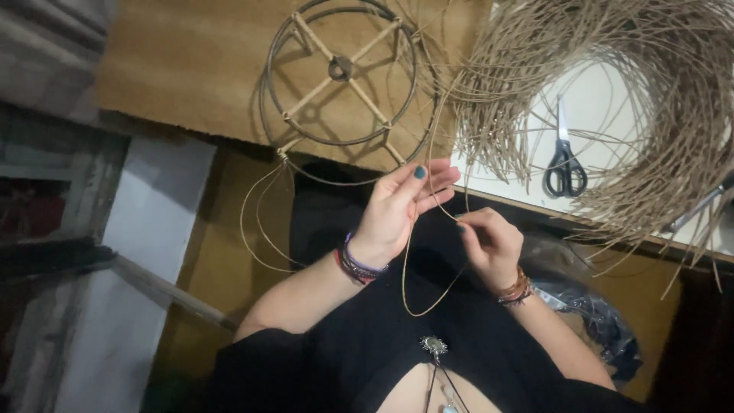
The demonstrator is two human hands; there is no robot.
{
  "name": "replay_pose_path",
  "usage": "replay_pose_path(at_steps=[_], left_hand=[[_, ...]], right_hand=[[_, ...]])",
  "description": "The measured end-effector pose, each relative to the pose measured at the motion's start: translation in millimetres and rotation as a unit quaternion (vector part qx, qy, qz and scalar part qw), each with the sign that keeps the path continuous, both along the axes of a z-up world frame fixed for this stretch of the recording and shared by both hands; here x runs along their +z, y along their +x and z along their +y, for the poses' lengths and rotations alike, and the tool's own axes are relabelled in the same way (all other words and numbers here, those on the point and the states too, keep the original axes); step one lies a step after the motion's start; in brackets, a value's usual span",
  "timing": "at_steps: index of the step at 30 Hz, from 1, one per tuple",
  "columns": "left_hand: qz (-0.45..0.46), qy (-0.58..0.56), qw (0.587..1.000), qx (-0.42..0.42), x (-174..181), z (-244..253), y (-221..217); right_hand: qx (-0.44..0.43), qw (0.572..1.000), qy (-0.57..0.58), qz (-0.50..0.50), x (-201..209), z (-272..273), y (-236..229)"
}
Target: Weaving flexible strands of material onto a circular wire frame to create a decorative object or lampshade.
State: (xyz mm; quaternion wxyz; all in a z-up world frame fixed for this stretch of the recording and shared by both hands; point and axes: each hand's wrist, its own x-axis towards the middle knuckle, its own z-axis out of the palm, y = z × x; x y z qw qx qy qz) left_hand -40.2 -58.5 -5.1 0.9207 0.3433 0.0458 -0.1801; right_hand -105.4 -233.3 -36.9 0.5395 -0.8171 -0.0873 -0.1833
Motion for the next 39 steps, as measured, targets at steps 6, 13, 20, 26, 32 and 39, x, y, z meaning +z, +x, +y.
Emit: replay_pose_path(at_steps=[6, 13, 20, 26, 32, 39], left_hand=[[-0.031, 0.019, 0.999, 0.025, 10, 12, -2], [-0.032, 0.018, 0.996, 0.077, -6, 27, 9], [-0.009, -0.158, 0.96, 0.23, -6, 96, 39], [0.005, -0.185, 0.941, 0.285, -38, 120, 36], [-0.001, -0.158, 0.934, 0.321, -33, 137, 31], [-0.075, -0.233, 0.938, 0.244, -28, 164, 16]], right_hand=[[0.02, 0.999, -0.039, 0.016, 4, 5, -2], [0.022, 0.998, -0.028, 0.047, -5, -5, 3], [0.148, 0.93, 0.184, 0.283, -13, -17, 10], [0.279, 0.927, -0.113, 0.222, 9, 20, 25], [0.245, 0.914, -0.244, 0.214, -29, 25, 24], [0.274, 0.922, -0.174, 0.211, -46, 28, 22]])
